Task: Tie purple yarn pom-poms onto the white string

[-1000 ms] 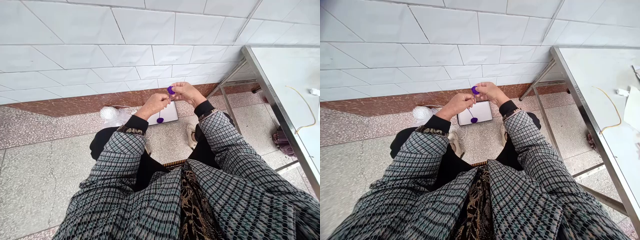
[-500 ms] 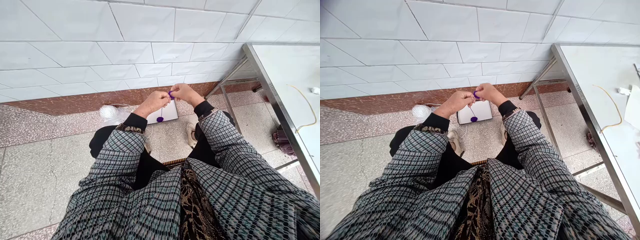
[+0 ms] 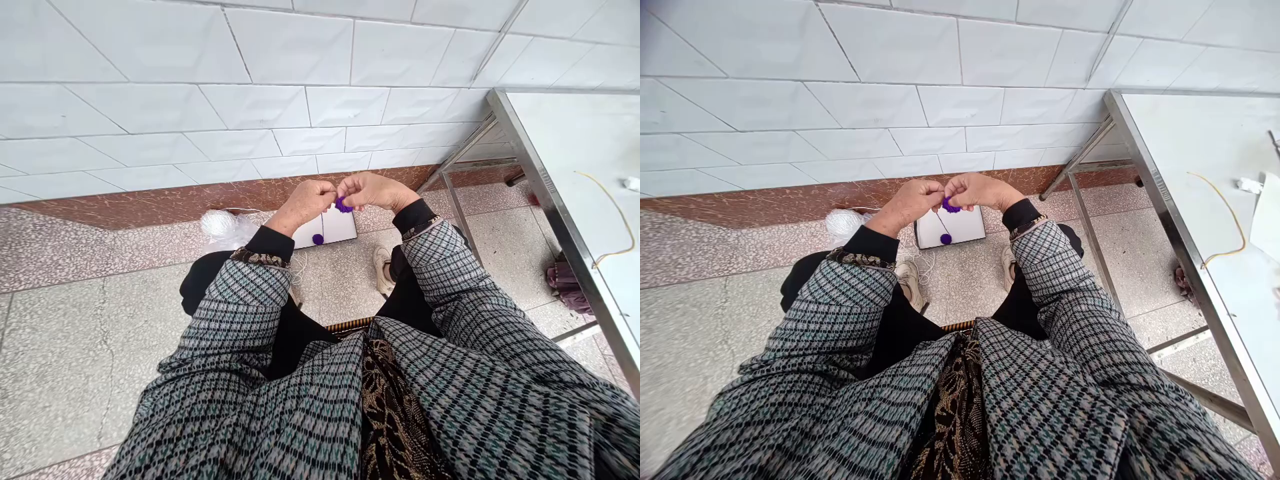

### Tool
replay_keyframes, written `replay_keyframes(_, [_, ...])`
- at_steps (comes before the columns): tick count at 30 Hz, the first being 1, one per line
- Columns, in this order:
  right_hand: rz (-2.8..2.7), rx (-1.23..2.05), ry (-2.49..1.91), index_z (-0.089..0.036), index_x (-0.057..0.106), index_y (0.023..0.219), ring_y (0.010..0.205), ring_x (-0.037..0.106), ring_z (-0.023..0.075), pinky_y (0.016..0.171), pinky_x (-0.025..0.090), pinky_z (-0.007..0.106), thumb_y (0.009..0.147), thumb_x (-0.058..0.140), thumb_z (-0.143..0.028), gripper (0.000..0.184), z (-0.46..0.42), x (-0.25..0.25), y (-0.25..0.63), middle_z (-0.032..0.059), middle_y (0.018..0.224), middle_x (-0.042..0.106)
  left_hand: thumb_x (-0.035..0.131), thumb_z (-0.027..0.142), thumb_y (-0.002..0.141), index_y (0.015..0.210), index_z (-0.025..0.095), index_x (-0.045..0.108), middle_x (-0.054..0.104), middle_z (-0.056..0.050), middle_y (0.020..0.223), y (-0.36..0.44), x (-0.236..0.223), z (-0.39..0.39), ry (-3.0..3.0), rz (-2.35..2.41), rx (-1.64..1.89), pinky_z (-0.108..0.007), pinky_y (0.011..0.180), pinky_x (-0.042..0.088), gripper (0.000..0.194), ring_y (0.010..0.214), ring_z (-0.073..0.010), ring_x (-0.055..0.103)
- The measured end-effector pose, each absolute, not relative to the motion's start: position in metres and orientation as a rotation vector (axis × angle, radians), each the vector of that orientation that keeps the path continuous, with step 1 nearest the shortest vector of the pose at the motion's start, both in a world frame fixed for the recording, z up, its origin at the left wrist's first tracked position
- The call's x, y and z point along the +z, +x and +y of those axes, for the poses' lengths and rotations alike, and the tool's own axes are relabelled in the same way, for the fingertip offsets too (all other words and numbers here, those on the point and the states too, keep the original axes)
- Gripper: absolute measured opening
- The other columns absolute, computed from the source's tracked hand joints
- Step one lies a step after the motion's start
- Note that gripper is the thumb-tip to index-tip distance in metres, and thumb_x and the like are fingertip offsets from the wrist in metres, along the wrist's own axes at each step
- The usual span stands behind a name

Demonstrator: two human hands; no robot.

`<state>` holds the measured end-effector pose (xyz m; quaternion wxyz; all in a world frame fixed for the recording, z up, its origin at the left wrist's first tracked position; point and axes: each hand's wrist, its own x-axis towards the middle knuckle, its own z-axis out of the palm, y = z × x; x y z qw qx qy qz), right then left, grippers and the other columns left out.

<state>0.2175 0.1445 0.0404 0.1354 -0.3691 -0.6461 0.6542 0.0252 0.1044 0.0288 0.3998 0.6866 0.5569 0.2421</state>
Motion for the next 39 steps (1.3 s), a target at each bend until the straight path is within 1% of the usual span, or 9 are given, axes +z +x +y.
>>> replay_keyframes(4, [-1.995,1.704,-1.359,-0.014,0.065,0.071,0.047,0.050,0.0076,0.046,0.040,0.020,0.080,0.073,0.008,0.025,0.144,0.036,0.212,-0.0016,0.057,0.060,0.054,0.018,0.077,0.061,0.019,0.060,0.059,0.000,0.058,0.025,0.026,0.104,1.764,1.393,0.615,-0.028,0.061,0.039,0.017,0.059,-0.0137,0.053])
replay_keyframes(8, [-1.623,1.600,-1.420,-0.017,0.057,0.078,0.046,0.049,0.0076,0.044,0.040,0.018,0.084,0.071,0.007,0.028,0.149,0.029,0.204,-0.0043,0.055,0.057,0.054,0.018,0.078,0.063,0.019,0.060,0.060,0.000,0.060,0.030,0.025,0.103,1.756,1.363,0.660,-0.028,0.063,0.042,0.016,0.060,-0.0135,0.055])
replay_keyframes(14, [-1.149,1.767,-1.242,-0.015,0.058,0.084,0.051,0.051,0.0051,0.051,0.046,0.013,0.098,0.064,-0.006,0.018,0.152,0.036,0.207,-0.0049,0.059,0.058,0.055,0.017,0.081,0.066,0.019,0.061,0.061,-0.001,0.061,0.035,0.024,0.100,1.718,1.264,0.558,-0.028,0.066,0.047,0.016,0.060,-0.0132,0.058])
replay_keyframes(17, [-1.130,1.851,-1.139,-0.016,0.059,0.085,0.054,0.054,0.0048,0.057,0.049,0.014,0.096,0.070,-0.009,0.017,0.149,0.043,0.213,-0.0051,0.063,0.059,0.056,0.018,0.081,0.067,0.019,0.062,0.063,-0.002,0.063,0.034,0.021,0.102,1.722,1.287,0.513,-0.029,0.066,0.047,0.016,0.060,-0.0136,0.059])
replay_keyframes(20, [-1.292,1.972,-1.074,-0.015,0.062,0.089,0.053,0.054,0.0048,0.054,0.048,0.015,0.091,0.076,-0.011,0.015,0.145,0.048,0.216,-0.0055,0.064,0.061,0.059,0.020,0.082,0.068,0.019,0.063,0.064,-0.003,0.063,0.031,0.016,0.106,1.720,1.320,0.534,-0.028,0.063,0.046,0.015,0.060,-0.0146,0.059])
replay_keyframes(25, [-1.699,1.998,-1.079,-0.015,0.065,0.086,0.055,0.056,0.0055,0.051,0.047,0.016,0.082,0.079,-0.003,0.018,0.139,0.050,0.215,-0.0030,0.068,0.066,0.060,0.022,0.078,0.067,0.019,0.065,0.064,-0.003,0.062,0.025,0.013,0.110,1.762,1.358,0.502,-0.029,0.060,0.041,0.012,0.059,-0.0152,0.057])
replay_keyframes(31, [-1.942,1.801,-1.326,-0.018,0.058,0.080,0.048,0.051,0.0071,0.044,0.042,0.018,0.078,0.075,0.011,0.034,0.140,0.039,0.212,-0.0056,0.060,0.061,0.056,0.024,0.075,0.062,0.020,0.063,0.060,-0.001,0.058,0.022,0.015,0.110,1.780,1.411,0.573,-0.028,0.057,0.037,0.016,0.056,-0.0142,0.052])
replay_keyframes(35, [-1.777,1.653,-1.442,-0.016,0.060,0.081,0.045,0.049,0.0068,0.042,0.038,0.017,0.081,0.070,0.014,0.032,0.144,0.034,0.207,-0.0062,0.053,0.058,0.055,0.023,0.075,0.064,0.019,0.063,0.060,-0.001,0.058,0.028,0.019,0.107,1.725,1.420,0.670,-0.028,0.059,0.039,0.014,0.057,-0.0142,0.053])
replay_keyframes(39, [-1.299,1.702,-1.417,-0.016,0.057,0.081,0.048,0.052,0.0064,0.048,0.043,0.016,0.091,0.063,0.008,0.026,0.146,0.038,0.202,-0.0044,0.055,0.059,0.054,0.022,0.078,0.062,0.019,0.059,0.060,0.000,0.059,0.034,0.023,0.103,1.743,1.386,0.713,-0.028,0.064,0.042,0.017,0.059,-0.0139,0.054])
